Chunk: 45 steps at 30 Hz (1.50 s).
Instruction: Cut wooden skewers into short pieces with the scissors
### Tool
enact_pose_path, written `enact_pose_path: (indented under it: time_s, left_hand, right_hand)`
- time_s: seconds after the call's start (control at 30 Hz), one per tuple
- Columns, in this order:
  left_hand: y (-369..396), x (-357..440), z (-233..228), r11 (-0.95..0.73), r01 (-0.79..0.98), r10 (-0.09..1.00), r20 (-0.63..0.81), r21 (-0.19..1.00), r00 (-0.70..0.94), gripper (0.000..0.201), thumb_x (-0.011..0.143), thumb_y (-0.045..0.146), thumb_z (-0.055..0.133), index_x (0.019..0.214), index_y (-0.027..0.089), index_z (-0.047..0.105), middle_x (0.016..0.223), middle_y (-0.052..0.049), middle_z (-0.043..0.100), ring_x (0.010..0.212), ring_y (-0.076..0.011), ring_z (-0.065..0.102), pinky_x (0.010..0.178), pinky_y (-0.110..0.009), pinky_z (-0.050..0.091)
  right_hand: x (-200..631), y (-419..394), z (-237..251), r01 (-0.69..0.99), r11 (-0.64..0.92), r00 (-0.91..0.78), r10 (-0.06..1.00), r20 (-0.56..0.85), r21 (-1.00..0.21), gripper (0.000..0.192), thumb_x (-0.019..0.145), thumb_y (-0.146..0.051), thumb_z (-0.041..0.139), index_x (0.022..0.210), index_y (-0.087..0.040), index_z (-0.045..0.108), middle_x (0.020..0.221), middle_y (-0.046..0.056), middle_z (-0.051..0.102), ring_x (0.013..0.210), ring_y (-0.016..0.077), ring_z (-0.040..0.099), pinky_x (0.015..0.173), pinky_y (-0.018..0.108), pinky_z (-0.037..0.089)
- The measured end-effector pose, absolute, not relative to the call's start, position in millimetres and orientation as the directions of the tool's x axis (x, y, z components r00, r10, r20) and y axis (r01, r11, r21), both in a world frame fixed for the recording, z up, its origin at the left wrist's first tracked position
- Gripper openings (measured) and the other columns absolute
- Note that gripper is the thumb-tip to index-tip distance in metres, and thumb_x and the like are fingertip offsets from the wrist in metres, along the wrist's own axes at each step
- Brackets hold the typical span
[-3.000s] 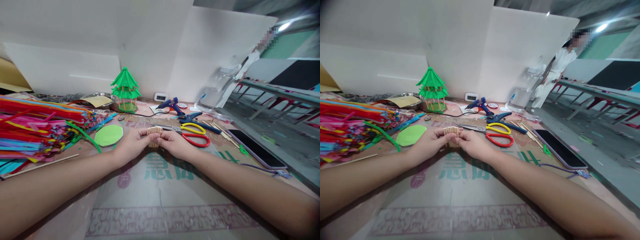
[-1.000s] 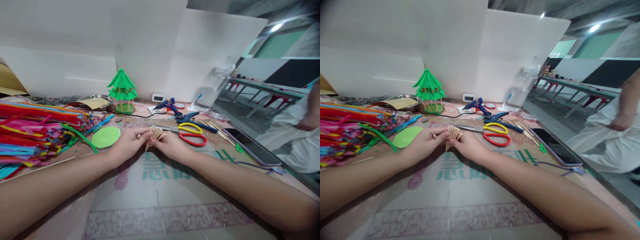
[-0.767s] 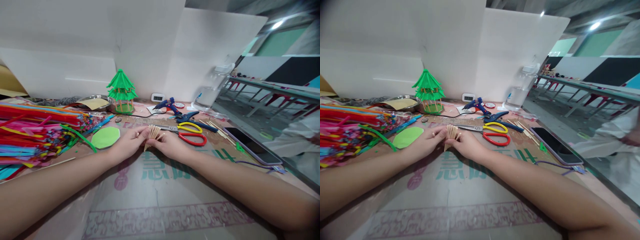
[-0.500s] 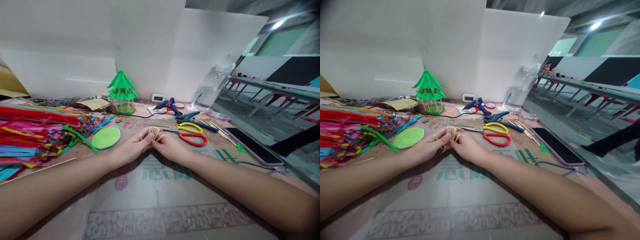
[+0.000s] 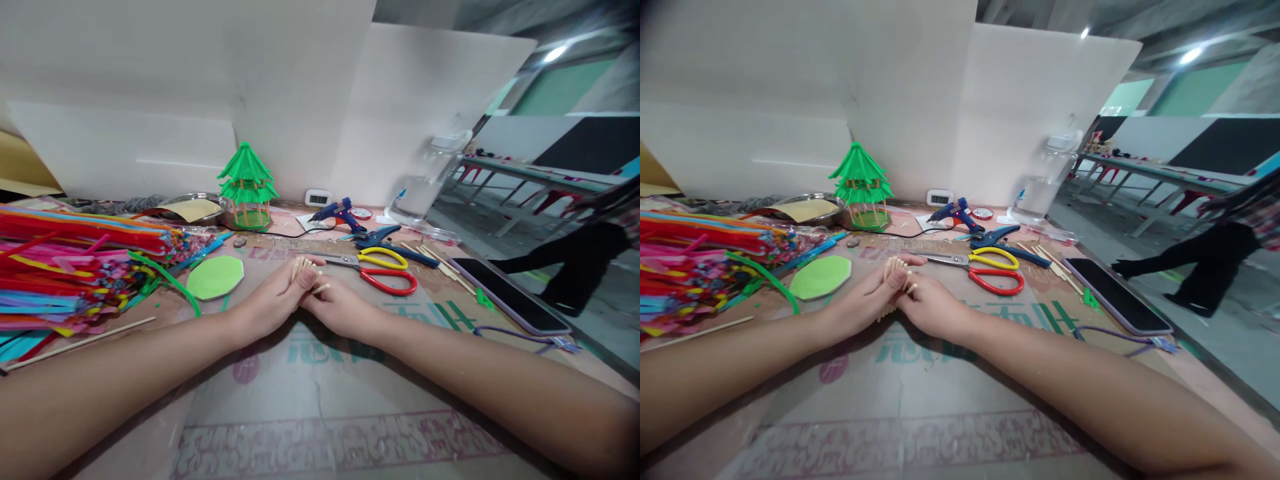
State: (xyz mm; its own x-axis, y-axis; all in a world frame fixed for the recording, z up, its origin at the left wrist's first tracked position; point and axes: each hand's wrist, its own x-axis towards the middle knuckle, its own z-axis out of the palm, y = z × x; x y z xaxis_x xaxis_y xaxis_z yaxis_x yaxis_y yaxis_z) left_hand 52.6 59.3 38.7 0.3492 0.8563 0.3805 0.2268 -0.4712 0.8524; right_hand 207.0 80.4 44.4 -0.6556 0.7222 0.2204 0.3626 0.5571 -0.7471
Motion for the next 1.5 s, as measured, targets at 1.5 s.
enact_pose_path:
  time_s: [1.5]
  left_hand:
    - [118.6,-77.5,79.2,-0.109,0.923,0.984,0.088,-0.37,0.152,0.025,0.086,0.015,0.05,0.09,0.008,0.074,0.091,-0.022,0.075,0.093,-0.0373,0.071,0.079,-0.042,0.041]
  right_hand:
    - [260.9,105.4,94.1,0.89,0.455,-0.456,0.89,0.005,0.036,0.039,0.096,-0.028,0.049,0.133,-0.019,0.057,0.099,0.012,0.076,0.081,0.0255,0.07,0.06,0.029,0.036]
